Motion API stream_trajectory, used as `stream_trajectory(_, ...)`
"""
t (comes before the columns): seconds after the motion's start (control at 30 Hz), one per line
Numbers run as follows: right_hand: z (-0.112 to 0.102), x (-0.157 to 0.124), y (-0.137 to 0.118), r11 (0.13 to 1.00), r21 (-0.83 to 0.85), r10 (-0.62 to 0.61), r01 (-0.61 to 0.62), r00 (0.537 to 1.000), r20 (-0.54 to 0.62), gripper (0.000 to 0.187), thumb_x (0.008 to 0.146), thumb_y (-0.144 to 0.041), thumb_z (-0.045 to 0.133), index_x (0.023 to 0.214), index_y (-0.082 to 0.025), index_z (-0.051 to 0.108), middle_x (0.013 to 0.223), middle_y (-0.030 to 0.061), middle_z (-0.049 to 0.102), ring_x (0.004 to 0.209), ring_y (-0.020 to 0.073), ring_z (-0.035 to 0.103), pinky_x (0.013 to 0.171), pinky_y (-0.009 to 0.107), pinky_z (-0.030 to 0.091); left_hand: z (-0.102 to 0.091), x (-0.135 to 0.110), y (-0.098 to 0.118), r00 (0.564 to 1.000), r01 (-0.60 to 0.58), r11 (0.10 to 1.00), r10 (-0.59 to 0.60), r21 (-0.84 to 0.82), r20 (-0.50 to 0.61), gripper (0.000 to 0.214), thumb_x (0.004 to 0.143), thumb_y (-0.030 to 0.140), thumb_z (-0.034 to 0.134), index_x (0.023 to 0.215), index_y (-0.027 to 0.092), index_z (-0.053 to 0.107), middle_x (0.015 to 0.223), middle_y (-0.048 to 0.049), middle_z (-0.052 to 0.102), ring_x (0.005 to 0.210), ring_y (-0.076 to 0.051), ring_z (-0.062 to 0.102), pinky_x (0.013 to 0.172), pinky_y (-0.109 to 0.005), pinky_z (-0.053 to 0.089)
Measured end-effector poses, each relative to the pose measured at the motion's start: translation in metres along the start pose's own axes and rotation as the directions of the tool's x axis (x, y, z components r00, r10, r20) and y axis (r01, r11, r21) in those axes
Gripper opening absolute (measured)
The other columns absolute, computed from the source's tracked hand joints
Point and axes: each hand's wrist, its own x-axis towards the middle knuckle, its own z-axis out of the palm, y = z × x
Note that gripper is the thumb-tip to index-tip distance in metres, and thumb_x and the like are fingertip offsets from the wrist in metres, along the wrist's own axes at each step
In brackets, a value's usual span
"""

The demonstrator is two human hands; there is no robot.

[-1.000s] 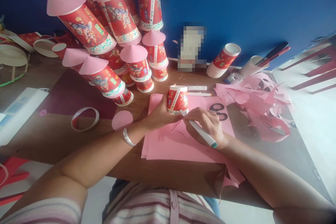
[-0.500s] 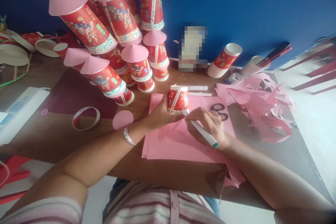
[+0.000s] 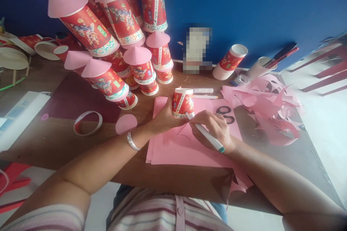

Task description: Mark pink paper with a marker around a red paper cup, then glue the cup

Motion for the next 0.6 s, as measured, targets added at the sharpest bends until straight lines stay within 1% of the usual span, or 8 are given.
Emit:
stream_trajectory(0.1,-0.0024,0.0024,-0.0002,1.0,-0.01,-0.019,0.018,0.999,-0.031,0.024,0.096,-0.002,0.066,0.102,-0.024,0.062,0.074,-0.005,0.067,0.057,0.0117,0.064,0.051,0.024,0.048,-0.0017,0.0006,-0.0013,1.0,0.012,1.0,-0.012,-0.014,-0.007,0.094,0.076,0.056,0.099,0.148,0.026,0.047,0.13,-0.0097,0.067,0.126,-0.035,0.068,0.108,-0.051,0.058)
stream_trajectory(0.2,-0.0043,0.0038,0.0006,1.0,-0.012,-0.026,0.026,0.999,-0.024,0.024,0.095,-0.001,0.065,0.1,-0.024,0.062,0.074,-0.0044,0.067,0.057,0.0121,0.064,0.05,0.025,0.049,-0.0032,0.0023,-0.0026,1.0,-0.001,0.998,0.0,-0.064,-0.006,0.09,0.075,0.052,0.1,0.145,0.026,0.05,0.134,-0.0109,0.068,0.13,-0.035,0.067,0.11,-0.051,0.057)
stream_trajectory(0.37,-0.0045,0.0052,0.0008,0.999,-0.048,0.0,-0.002,0.999,-0.053,0.023,0.098,-0.002,0.065,0.1,-0.024,0.061,0.074,-0.0049,0.066,0.057,0.0115,0.063,0.051,0.024,0.05,-0.0043,0.0036,-0.0038,0.999,0.039,0.987,-0.039,-0.158,0.005,0.095,0.073,0.048,0.102,0.149,0.026,0.049,0.138,-0.0115,0.069,0.134,-0.035,0.067,0.113,-0.05,0.057)
stream_trajectory(0.6,-0.0011,0.0026,0.0022,0.999,-0.036,0.007,-0.009,0.998,-0.062,0.02,0.099,-0.005,0.065,0.104,-0.025,0.062,0.076,-0.0054,0.068,0.058,0.0107,0.064,0.054,0.023,0.052,-0.0044,0.004,-0.0006,0.999,0.014,0.992,-0.01,-0.128,0.031,0.09,0.076,0.046,0.101,0.145,0.023,0.048,0.133,-0.0112,0.068,0.132,-0.033,0.067,0.112,-0.05,0.057)
